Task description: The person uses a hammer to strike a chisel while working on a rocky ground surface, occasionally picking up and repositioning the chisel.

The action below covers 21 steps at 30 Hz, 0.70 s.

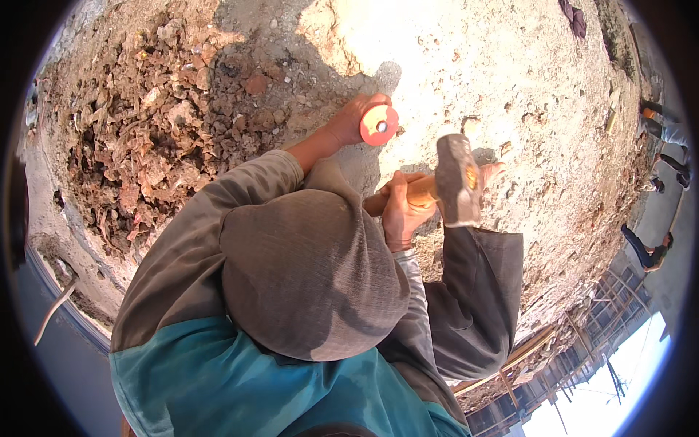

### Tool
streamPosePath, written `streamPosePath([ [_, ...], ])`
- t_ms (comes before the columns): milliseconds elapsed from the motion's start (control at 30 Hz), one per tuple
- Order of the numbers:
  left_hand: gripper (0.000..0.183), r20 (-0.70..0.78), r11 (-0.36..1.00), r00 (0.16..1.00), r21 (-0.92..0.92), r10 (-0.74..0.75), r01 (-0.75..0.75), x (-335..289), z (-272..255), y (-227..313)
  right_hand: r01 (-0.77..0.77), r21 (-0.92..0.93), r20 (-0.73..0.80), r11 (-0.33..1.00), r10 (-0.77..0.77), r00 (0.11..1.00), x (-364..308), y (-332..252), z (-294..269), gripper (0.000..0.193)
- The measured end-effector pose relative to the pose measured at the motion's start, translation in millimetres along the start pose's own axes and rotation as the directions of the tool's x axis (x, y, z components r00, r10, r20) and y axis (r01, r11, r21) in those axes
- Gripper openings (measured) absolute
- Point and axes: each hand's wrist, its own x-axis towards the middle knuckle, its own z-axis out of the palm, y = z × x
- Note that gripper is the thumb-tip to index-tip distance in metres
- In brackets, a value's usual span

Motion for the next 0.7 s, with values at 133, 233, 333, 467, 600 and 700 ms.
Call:
streamPosePath([
  [133, 0.057, -0.047, 0.996, 0.999, 0.089, 0.011, -0.007, -0.8, -2.4, 4.2, -0.451, -0.062, 0.325, 0.890, 0.446, 0.834, -13.9, 73.3, -43.8, 0.016],
  [233, 0.059, -0.021, 0.995, 0.995, 0.018, -0.096, 0.097, -2.2, 1.2, 4.1, -0.215, 0.068, 0.229, 0.974, 0.194, 0.954, 0.9, 17.7, -69.4, 0.017],
  [333, 0.056, -0.085, 0.999, 0.996, 0.045, -0.026, 0.030, -2.0, 5.6, 3.4, 0.180, 0.184, -0.177, 0.966, -0.147, 0.973, 29.0, -60.2, -64.2, 0.017],
  [467, 0.048, -0.142, 1.000, 0.990, 0.019, -0.008, 0.011, 1.6, 6.6, 1.3, 0.271, 0.398, -0.154, 0.876, -0.227, 0.962, 21.8, -39.4, -22.4, 0.020],
  [600, 0.040, -0.092, 0.997, 0.994, 0.061, 0.059, -0.054, 4.4, 3.9, -1.3, -0.281, 0.099, 0.173, 0.955, 0.262, 0.950, -5.0, 43.6, -18.2, 0.015],
  [700, 0.037, 0.006, 0.991, 0.997, 0.110, 0.075, -0.075, 4.0, 1.1, -5.5, -0.546, -0.041, 0.254, 0.837, 0.538, 0.804, -10.5, 66.6, -32.8, 0.012],
])
